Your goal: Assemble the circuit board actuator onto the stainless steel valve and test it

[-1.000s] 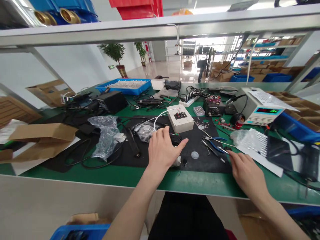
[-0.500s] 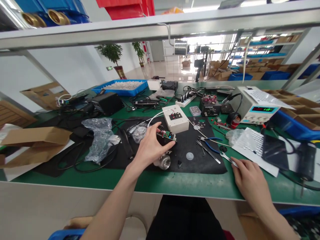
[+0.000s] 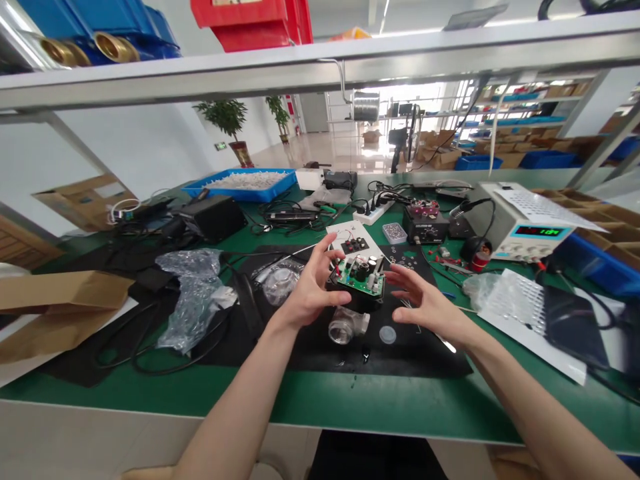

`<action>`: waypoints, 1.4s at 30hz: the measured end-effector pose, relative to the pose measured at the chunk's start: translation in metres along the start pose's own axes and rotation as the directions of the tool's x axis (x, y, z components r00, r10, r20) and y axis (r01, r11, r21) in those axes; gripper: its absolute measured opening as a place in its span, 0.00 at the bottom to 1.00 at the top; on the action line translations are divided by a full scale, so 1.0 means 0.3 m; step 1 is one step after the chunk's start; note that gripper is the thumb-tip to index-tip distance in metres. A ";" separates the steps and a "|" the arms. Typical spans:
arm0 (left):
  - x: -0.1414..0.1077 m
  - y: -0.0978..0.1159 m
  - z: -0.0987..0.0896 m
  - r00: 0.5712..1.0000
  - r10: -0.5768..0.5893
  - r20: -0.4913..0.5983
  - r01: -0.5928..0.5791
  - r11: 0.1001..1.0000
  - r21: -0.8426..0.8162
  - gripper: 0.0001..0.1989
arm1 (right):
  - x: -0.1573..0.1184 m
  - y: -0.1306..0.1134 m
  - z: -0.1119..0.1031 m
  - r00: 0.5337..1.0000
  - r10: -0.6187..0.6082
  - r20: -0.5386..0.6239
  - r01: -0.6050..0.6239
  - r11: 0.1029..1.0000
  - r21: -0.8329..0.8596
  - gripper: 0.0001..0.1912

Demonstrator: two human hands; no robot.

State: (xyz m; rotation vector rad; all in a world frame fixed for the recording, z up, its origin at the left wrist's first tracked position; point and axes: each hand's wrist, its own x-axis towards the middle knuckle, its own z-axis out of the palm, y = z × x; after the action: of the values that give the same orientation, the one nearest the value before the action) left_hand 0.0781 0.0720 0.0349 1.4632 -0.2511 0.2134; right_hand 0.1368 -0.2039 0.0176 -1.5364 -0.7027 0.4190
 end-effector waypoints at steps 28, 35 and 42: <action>0.002 -0.098 -0.079 0.983 -0.168 0.075 0.165 0.985 0.048 0.34 | 0.162 0.038 0.016 0.996 0.056 0.066 -0.041 0.978 -0.205 0.58; -0.373 0.044 -0.171 0.869 0.130 -0.478 0.247 0.724 0.644 0.18 | 0.145 0.089 0.035 0.998 -0.031 -0.057 0.011 0.947 -0.320 0.57; -0.464 0.099 -0.515 0.809 0.124 -0.574 0.539 0.232 0.810 0.14 | 0.144 0.126 0.035 0.994 -0.074 -0.086 0.038 0.929 -0.367 0.53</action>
State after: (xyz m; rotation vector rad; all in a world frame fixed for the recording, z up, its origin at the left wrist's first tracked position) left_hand -0.0576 0.2301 0.0081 2.5965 0.7602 0.6202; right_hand 0.1688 -0.1670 -0.0143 -1.8687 -0.7754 0.1713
